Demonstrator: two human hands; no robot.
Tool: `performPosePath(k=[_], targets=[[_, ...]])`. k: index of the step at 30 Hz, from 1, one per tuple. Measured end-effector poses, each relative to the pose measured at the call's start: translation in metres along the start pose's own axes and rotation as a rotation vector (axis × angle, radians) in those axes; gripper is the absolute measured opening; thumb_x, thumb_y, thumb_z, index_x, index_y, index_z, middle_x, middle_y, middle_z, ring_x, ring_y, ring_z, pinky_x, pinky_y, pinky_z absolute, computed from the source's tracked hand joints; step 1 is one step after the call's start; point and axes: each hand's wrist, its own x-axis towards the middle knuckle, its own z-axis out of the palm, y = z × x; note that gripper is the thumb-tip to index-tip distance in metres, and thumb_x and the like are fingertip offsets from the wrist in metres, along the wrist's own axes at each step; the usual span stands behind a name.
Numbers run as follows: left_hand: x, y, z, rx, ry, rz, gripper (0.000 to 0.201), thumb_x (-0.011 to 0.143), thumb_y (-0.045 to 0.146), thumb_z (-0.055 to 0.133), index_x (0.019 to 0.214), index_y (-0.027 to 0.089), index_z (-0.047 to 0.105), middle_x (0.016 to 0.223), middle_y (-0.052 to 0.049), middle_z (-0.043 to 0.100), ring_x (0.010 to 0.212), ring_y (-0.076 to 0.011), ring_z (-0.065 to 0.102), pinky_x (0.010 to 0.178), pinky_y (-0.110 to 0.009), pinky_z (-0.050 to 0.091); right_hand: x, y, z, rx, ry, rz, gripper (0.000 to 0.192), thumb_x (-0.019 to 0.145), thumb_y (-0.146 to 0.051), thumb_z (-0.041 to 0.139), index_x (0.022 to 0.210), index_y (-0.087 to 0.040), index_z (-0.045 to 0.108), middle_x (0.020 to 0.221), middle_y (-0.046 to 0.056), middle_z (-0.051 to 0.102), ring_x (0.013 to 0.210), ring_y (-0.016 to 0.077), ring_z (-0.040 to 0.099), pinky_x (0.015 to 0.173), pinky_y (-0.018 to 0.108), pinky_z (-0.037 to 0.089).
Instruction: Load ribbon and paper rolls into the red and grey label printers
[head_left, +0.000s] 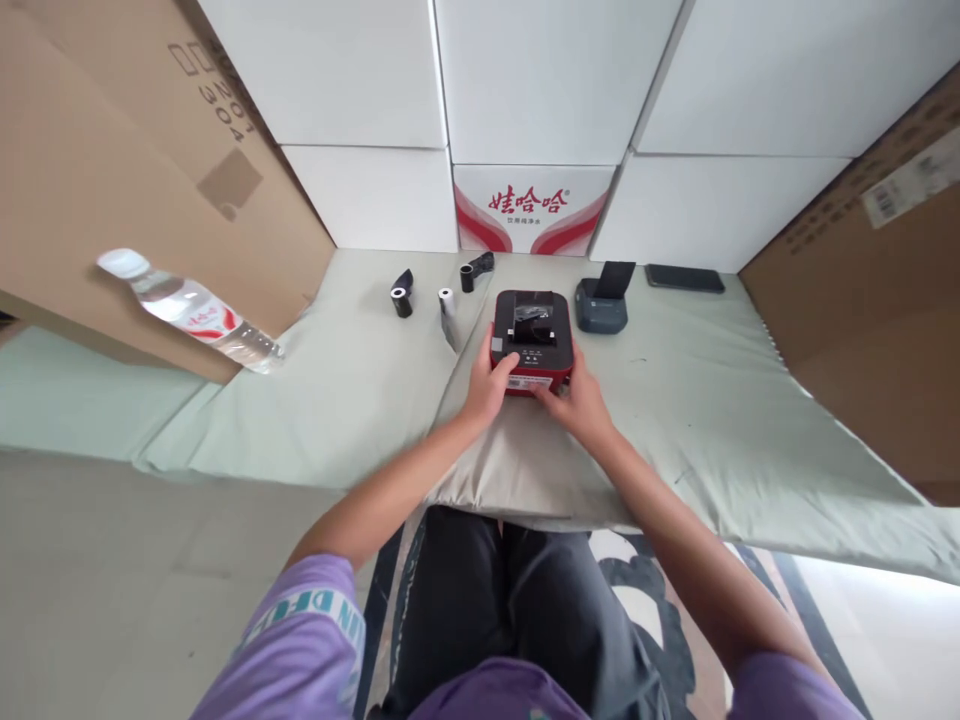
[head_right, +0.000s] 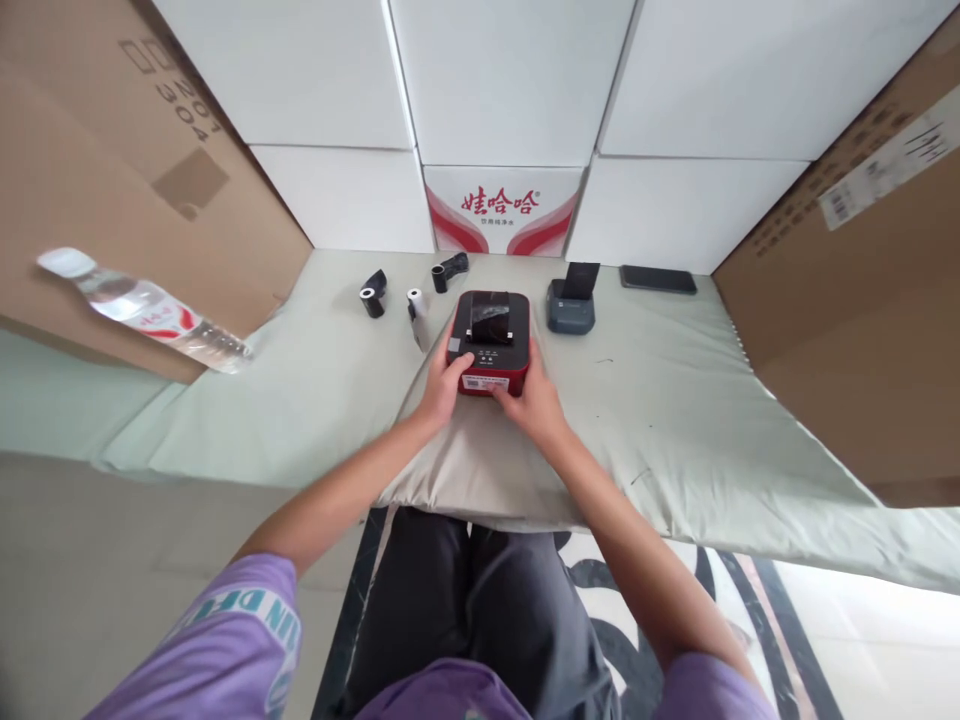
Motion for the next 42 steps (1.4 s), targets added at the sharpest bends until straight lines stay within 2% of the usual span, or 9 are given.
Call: performPosePath(k=[3, 9, 13, 20, 24, 29, 34, 38, 42], targets=[[0.039, 0.001, 0.008, -0.053, -0.028, 0.006, 0.065, 0.098, 0.038, 0.059, 0.162, 0.030, 0.053, 0.166, -0.004, 0.062, 0.157, -0.0280, 0.055, 0.135, -0.048, 0.042, 0.030, -0.004, -0.011, -0.072, 0.066, -0.051, 0.104, 0.078, -0.057, 0.087, 0.167, -0.027, 0.041, 0.142, 0.018, 0.077, 0.122, 0.0457, 0.077, 0.107, 0.068, 0.062], [0.167, -0.014, 0.024, -0.170, -0.064, -0.023, 0.074, 0.090, 0.030, 0.059, 0.164, 0.029, 0.052, 0.153, -0.005, 0.071, 0.144, -0.0305, 0.067, 0.126, -0.051, 0.052, 0.135, -0.002, -0.016, -0.162, 0.199, -0.123, 0.082, 0.075, -0.048, 0.088, 0.147, -0.023, 0.057, 0.136, 0.018, 0.077, 0.127, 0.0438, 0.074, 0.114, 0.064, 0.059], [0.200, -0.034, 0.033, -0.220, 0.011, -0.123, 0.077, 0.092, 0.030, 0.059, 0.168, 0.027, 0.047, 0.152, -0.006, 0.071, 0.142, -0.0317, 0.069, 0.123, -0.055, 0.053, 0.168, 0.011, -0.003, -0.140, 0.261, -0.069, 0.075, 0.073, -0.048, 0.089, 0.136, -0.021, 0.060, 0.130, 0.021, 0.077, 0.133, 0.0464, 0.070, 0.121, 0.072, 0.052], [0.190, -0.058, 0.034, -0.328, -0.014, -0.160, 0.071, 0.095, 0.015, 0.049, 0.166, 0.023, 0.048, 0.152, -0.005, 0.072, 0.142, -0.0222, 0.070, 0.127, -0.045, 0.050, 0.163, 0.027, 0.009, -0.191, 0.252, 0.049, 0.074, 0.070, -0.029, 0.086, 0.136, -0.014, 0.057, 0.132, 0.028, 0.074, 0.135, 0.0517, 0.068, 0.121, 0.076, 0.050], [0.192, -0.061, 0.032, -0.305, -0.019, -0.163, 0.069, 0.095, 0.016, 0.049, 0.163, 0.020, 0.051, 0.162, -0.007, 0.065, 0.150, -0.0230, 0.064, 0.129, -0.044, 0.048, 0.154, 0.032, 0.019, -0.150, 0.271, 0.064, 0.075, 0.076, -0.033, 0.080, 0.143, -0.016, 0.051, 0.138, 0.026, 0.072, 0.134, 0.0480, 0.069, 0.120, 0.075, 0.051], [0.186, -0.047, 0.023, -0.113, 0.089, 0.049, 0.061, 0.099, 0.038, 0.059, 0.157, 0.021, 0.059, 0.174, -0.008, 0.053, 0.167, -0.0254, 0.042, 0.139, -0.042, 0.032, 0.143, 0.022, 0.015, -0.195, 0.412, -0.057, 0.067, 0.087, -0.033, 0.067, 0.149, -0.019, 0.047, 0.150, 0.023, 0.061, 0.147, 0.0423, 0.057, 0.129, 0.070, 0.044], [0.122, -0.023, 0.003, 0.108, -0.028, 0.268, 0.072, 0.102, 0.070, 0.054, 0.160, 0.027, 0.056, 0.174, -0.011, 0.052, 0.167, -0.0274, 0.042, 0.139, -0.045, 0.032, 0.140, 0.033, -0.021, -0.314, 0.644, 0.137, 0.082, 0.083, -0.037, 0.079, 0.153, -0.013, 0.045, 0.159, 0.033, 0.047, 0.152, 0.0506, 0.040, 0.131, 0.079, 0.027], [0.066, -0.025, -0.007, 0.245, -0.176, 0.273, 0.063, 0.101, 0.059, 0.063, 0.153, 0.023, 0.063, 0.163, -0.016, 0.063, 0.158, -0.0304, 0.054, 0.136, -0.053, 0.036, 0.143, 0.062, -0.033, -0.365, 0.590, 0.308, 0.106, 0.060, -0.037, 0.093, 0.151, -0.011, 0.047, 0.154, 0.033, 0.055, 0.149, 0.0567, 0.043, 0.125, 0.086, 0.027], [0.061, -0.035, -0.008, 0.262, -0.123, 0.169, 0.052, 0.096, 0.033, 0.064, 0.147, 0.023, 0.065, 0.158, -0.015, 0.067, 0.152, -0.0296, 0.060, 0.131, -0.056, 0.042, 0.136, 0.068, -0.035, -0.338, 0.586, 0.298, 0.101, 0.056, -0.033, 0.090, 0.147, -0.013, 0.051, 0.146, 0.028, 0.064, 0.141, 0.0511, 0.057, 0.124, 0.077, 0.040]])
